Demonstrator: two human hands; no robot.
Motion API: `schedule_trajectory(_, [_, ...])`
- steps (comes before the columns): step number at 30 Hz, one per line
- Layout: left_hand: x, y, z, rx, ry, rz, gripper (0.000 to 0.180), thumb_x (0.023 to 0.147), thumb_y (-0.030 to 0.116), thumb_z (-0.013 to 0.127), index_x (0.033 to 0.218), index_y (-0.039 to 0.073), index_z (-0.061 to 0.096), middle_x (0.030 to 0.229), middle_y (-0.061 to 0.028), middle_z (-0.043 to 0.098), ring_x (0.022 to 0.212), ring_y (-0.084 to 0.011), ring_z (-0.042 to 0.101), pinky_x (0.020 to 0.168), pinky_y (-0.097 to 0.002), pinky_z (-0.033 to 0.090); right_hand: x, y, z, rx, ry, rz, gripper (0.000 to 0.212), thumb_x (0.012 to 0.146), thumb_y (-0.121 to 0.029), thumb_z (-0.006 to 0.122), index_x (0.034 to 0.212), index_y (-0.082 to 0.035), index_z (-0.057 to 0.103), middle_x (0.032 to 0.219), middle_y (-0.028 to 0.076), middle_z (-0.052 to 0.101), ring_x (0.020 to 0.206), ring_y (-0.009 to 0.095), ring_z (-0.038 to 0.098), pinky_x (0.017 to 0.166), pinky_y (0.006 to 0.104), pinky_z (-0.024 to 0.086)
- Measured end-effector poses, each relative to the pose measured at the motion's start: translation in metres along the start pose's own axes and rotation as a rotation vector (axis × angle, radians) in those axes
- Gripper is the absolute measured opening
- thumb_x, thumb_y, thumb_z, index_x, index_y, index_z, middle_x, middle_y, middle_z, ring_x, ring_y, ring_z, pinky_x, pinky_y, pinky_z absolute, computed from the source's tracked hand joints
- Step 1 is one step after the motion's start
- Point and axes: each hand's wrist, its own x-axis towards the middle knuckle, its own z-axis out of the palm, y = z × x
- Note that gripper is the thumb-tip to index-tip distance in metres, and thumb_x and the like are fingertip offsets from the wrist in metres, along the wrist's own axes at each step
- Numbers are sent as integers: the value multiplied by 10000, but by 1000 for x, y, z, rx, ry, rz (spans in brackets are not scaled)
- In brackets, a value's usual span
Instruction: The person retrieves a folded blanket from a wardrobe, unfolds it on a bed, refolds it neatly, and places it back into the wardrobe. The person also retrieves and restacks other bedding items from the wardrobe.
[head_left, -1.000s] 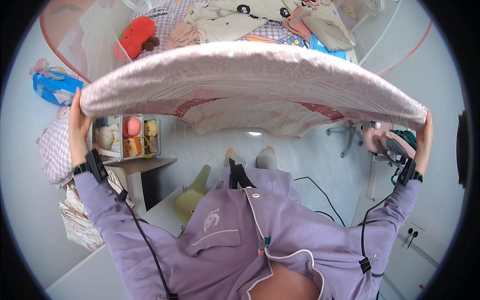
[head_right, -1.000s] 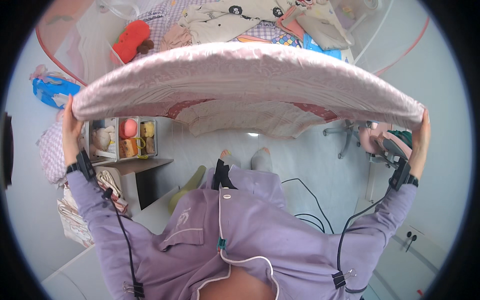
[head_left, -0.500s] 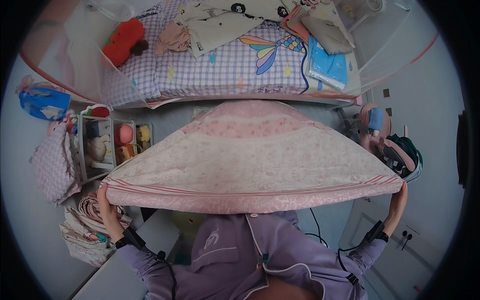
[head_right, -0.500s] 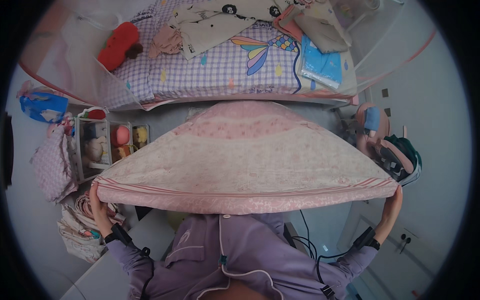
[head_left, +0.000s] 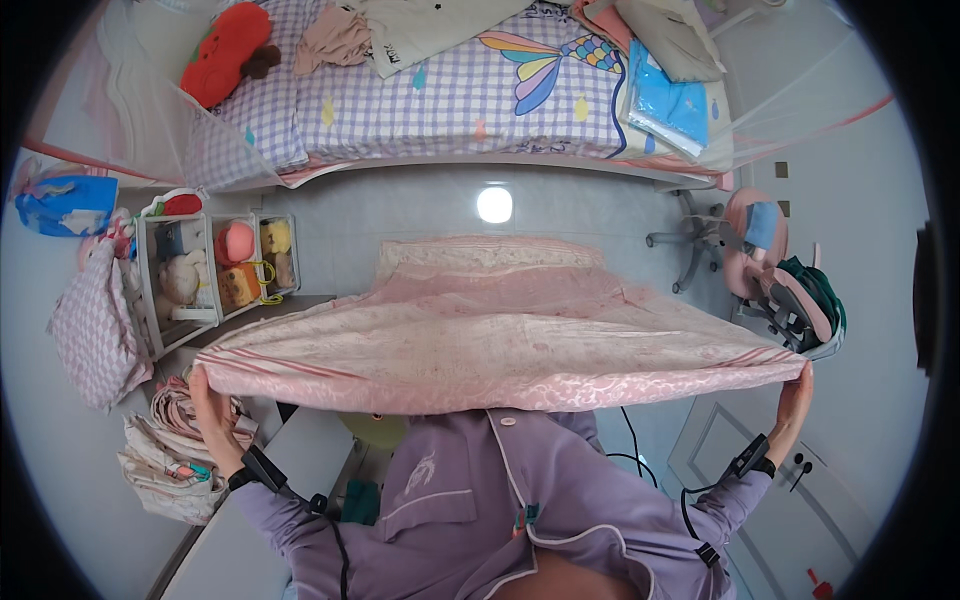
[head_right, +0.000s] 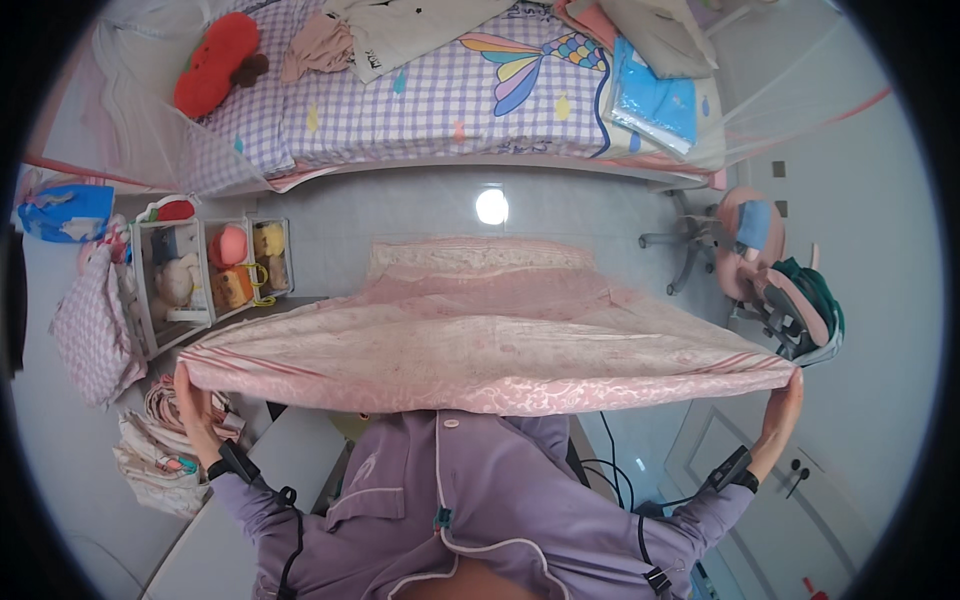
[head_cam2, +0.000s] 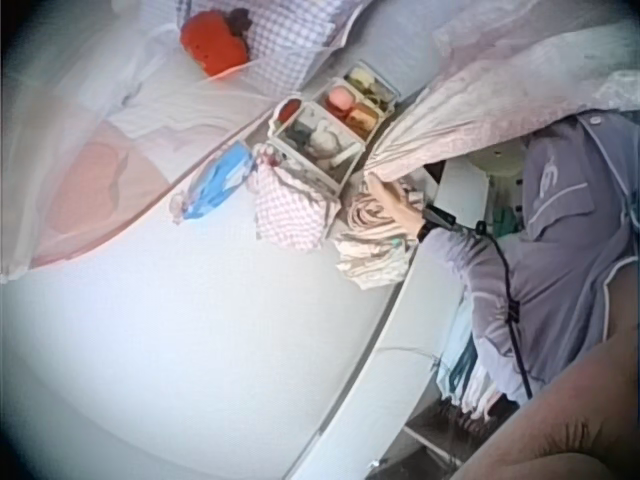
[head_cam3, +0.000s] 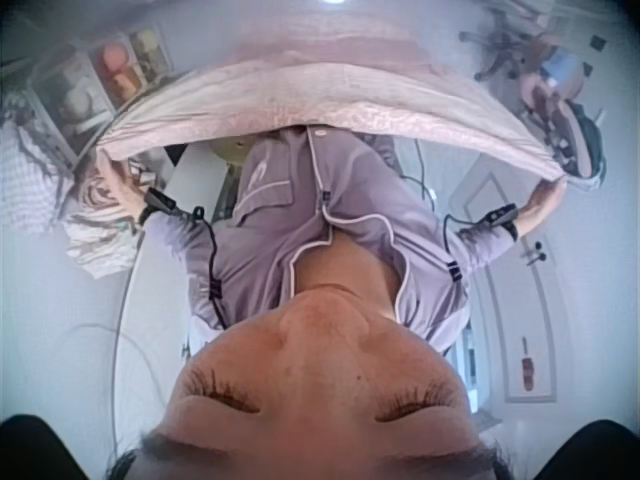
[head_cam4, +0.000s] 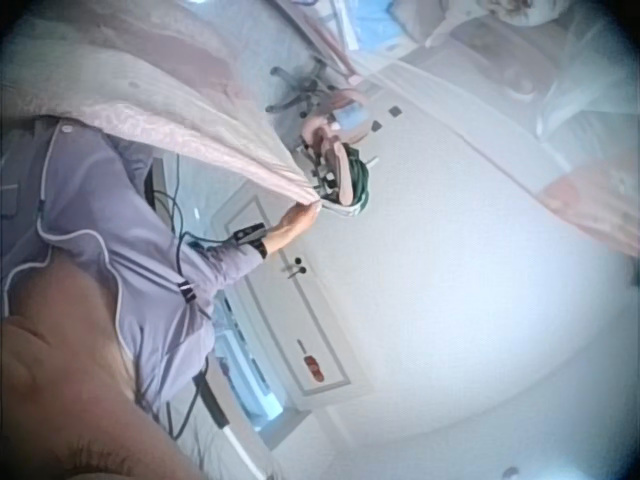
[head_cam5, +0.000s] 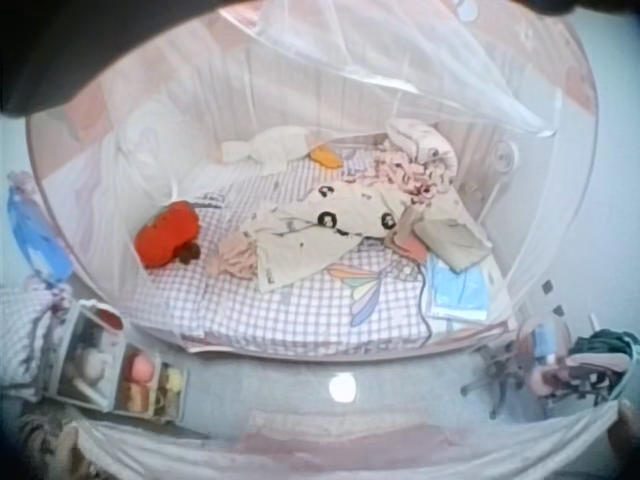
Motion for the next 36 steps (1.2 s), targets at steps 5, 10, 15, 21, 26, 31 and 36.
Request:
schedule_trajectory(5, [-4, 0, -15, 213, -254, -236, 296, 939, 209, 536, 1141, -7, 539, 1092, -61, 602, 958, -148, 587, 873, -294, 455, -10, -4, -2, -114, 15, 120, 335, 963, -310, 482, 1110, -23, 571, 1086, 82, 618, 986, 163, 579, 880, 317, 443])
schedule_trajectory(10, [-10, -4, -32, 367, 176, -319, 291, 937, 223, 539, 1155, 32, 554, 1115, -61, 603, 999, -151, 576, 830, -288, 471, -26, -18, 20, -273, 72, 355, 355, 949, -323, 504, 1137, -29, 570, 1070, 76, 630, 968, 155, 599, 835, 307, 482])
schedule_trajectory(15, [18, -62, 1, 449, -182, -486, 419, 891, 312, 602, 1190, 31, 521, 1066, -49, 590, 942, -150, 563, 857, -290, 454, 0, 12, 86, -248, -160, 95, 418, 895, -325, 585, 1181, -22, 549, 1036, 46, 625, 871, 160, 586, 816, 291, 463])
schedule_trajectory(21, [51, -58, 26, 264, -72, -244, 374, 945, 344, 513, 1106, 10, 563, 1083, -66, 618, 944, -148, 593, 852, -294, 449, 31, 22, 90, -491, -190, 253, 353, 913, -289, 567, 1106, 6, 585, 1014, 58, 630, 915, 126, 579, 836, 276, 440])
schedule_trajectory(26, [25, -5, -1, -82, -1, -223, 379, 918, 334, 551, 1123, 15, 563, 1105, -79, 621, 1016, -180, 599, 871, -320, 477, 14, -18, 50, -253, -118, 252, 401, 906, -315, 566, 1136, 14, 568, 1059, 81, 624, 939, 158, 596, 818, 286, 461])
schedule_trajectory(31, [-6, 5, -21, 344, -41, -607, 367, 898, 296, 591, 1112, -1, 573, 1044, -72, 643, 919, -167, 631, 772, -292, 510, -14, -16, 26, -441, -78, 462, 390, 847, -305, 648, 1058, 20, 603, 960, 79, 648, 820, 152, 620, 720, 278, 493])
schedule_trajectory(36, [-8, -10, -33, 533, -89, -703, 409, 845, 281, 661, 1119, -10, 572, 1007, -80, 655, 866, -180, 641, 741, -293, 514, -12, 9, 7, -499, -39, 564, 370, 801, -275, 702, 1000, 20, 599, 865, 54, 635, 762, 141, 612, 673, 267, 493])
